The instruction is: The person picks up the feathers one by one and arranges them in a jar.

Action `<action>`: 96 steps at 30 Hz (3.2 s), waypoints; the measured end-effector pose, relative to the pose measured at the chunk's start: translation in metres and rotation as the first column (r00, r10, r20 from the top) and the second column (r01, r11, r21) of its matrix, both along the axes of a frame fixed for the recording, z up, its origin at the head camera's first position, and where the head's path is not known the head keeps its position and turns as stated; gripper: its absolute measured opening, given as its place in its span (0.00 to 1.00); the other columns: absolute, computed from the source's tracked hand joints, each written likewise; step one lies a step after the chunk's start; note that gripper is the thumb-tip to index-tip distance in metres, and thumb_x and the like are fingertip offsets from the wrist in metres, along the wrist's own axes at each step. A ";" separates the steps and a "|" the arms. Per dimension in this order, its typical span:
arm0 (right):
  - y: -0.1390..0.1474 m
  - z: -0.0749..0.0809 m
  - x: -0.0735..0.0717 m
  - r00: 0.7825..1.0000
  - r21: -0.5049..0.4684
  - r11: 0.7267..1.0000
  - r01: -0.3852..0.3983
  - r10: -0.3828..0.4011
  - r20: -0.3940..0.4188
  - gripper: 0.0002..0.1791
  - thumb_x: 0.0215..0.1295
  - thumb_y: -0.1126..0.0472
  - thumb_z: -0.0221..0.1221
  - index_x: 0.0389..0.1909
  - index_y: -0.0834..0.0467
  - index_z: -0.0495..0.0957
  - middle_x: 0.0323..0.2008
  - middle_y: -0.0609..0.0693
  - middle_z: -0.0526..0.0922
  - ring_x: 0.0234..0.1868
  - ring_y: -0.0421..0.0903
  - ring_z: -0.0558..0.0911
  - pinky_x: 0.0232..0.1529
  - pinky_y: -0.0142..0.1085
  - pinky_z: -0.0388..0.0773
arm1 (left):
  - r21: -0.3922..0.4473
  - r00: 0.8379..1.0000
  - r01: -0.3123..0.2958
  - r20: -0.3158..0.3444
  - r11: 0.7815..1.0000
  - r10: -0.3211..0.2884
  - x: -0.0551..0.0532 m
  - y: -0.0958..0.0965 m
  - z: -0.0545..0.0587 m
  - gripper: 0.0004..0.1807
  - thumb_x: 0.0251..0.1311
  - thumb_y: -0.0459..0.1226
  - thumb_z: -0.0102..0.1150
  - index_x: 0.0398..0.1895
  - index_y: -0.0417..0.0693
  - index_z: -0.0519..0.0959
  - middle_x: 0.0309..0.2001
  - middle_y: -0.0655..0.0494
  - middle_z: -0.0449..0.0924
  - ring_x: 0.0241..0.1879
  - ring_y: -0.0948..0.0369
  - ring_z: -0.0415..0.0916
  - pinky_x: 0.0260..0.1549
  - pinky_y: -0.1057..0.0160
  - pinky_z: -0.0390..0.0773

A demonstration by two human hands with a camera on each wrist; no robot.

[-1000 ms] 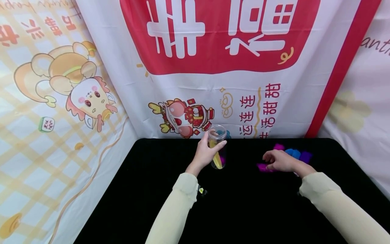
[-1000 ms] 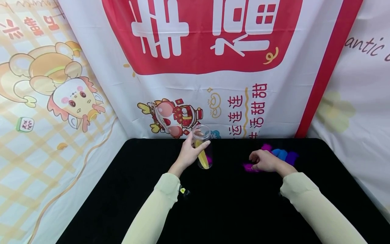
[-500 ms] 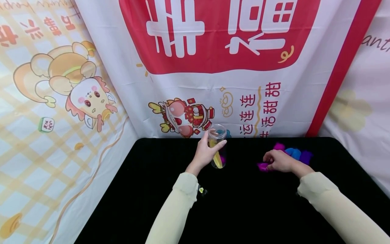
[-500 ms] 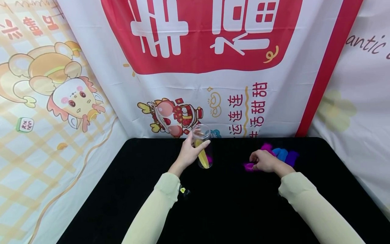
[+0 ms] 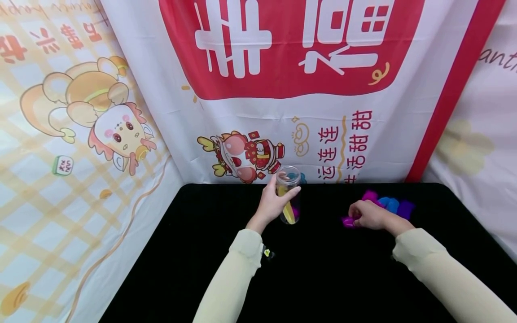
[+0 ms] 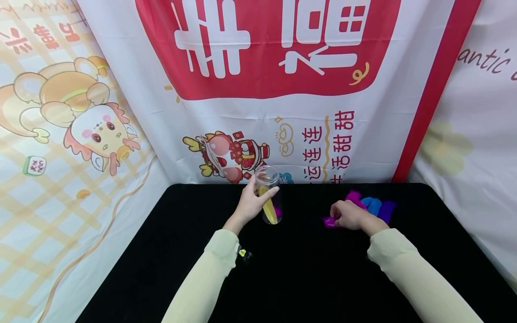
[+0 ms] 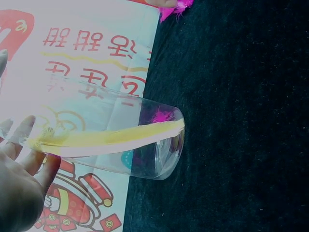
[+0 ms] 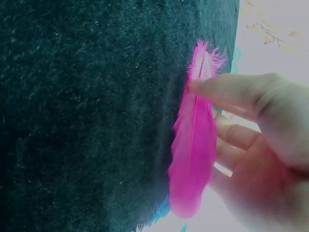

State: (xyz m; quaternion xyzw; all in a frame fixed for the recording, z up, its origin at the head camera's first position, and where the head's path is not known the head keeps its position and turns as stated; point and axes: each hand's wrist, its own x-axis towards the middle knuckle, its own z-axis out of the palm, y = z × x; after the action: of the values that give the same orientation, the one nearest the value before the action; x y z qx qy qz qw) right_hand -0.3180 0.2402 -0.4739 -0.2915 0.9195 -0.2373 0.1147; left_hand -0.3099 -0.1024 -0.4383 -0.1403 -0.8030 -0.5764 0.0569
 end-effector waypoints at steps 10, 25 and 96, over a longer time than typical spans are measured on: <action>0.004 0.002 0.000 0.998 -0.029 0.998 -0.055 0.054 -0.022 0.05 0.56 0.69 0.67 0.32 0.57 0.82 0.25 0.43 0.80 0.27 0.40 0.76 0.29 0.40 0.75 | 0.006 1.000 0.010 -0.009 1.000 -0.010 -0.001 0.000 -0.001 0.37 0.65 0.53 0.67 0.73 0.56 0.65 0.62 0.58 0.78 0.63 0.55 0.74 0.61 0.49 0.74; 0.003 0.004 0.000 0.999 0.021 1.000 -0.015 0.016 -0.040 0.05 0.55 0.69 0.69 0.29 0.57 0.83 0.27 0.43 0.82 0.30 0.40 0.77 0.33 0.38 0.77 | -0.001 1.000 0.007 0.010 1.000 -0.007 -0.001 0.000 -0.001 0.38 0.66 0.53 0.66 0.75 0.56 0.63 0.63 0.58 0.77 0.62 0.58 0.74 0.61 0.49 0.74; -0.012 0.035 0.005 0.941 -0.429 0.843 0.325 -0.240 0.240 0.17 0.68 0.52 0.67 0.41 0.63 0.80 0.32 0.53 0.87 0.38 0.56 0.84 0.38 0.40 0.78 | -0.008 1.000 0.001 0.009 1.000 -0.001 0.001 0.000 0.000 0.38 0.65 0.55 0.67 0.74 0.58 0.63 0.66 0.56 0.75 0.65 0.58 0.72 0.64 0.50 0.72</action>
State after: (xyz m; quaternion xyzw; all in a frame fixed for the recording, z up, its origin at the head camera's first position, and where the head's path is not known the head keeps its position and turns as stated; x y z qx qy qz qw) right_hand -0.3125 0.2286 -0.4384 -0.1491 0.8553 -0.4886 0.0865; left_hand -0.3092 -0.1029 -0.4380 -0.1384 -0.8056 -0.5736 0.0526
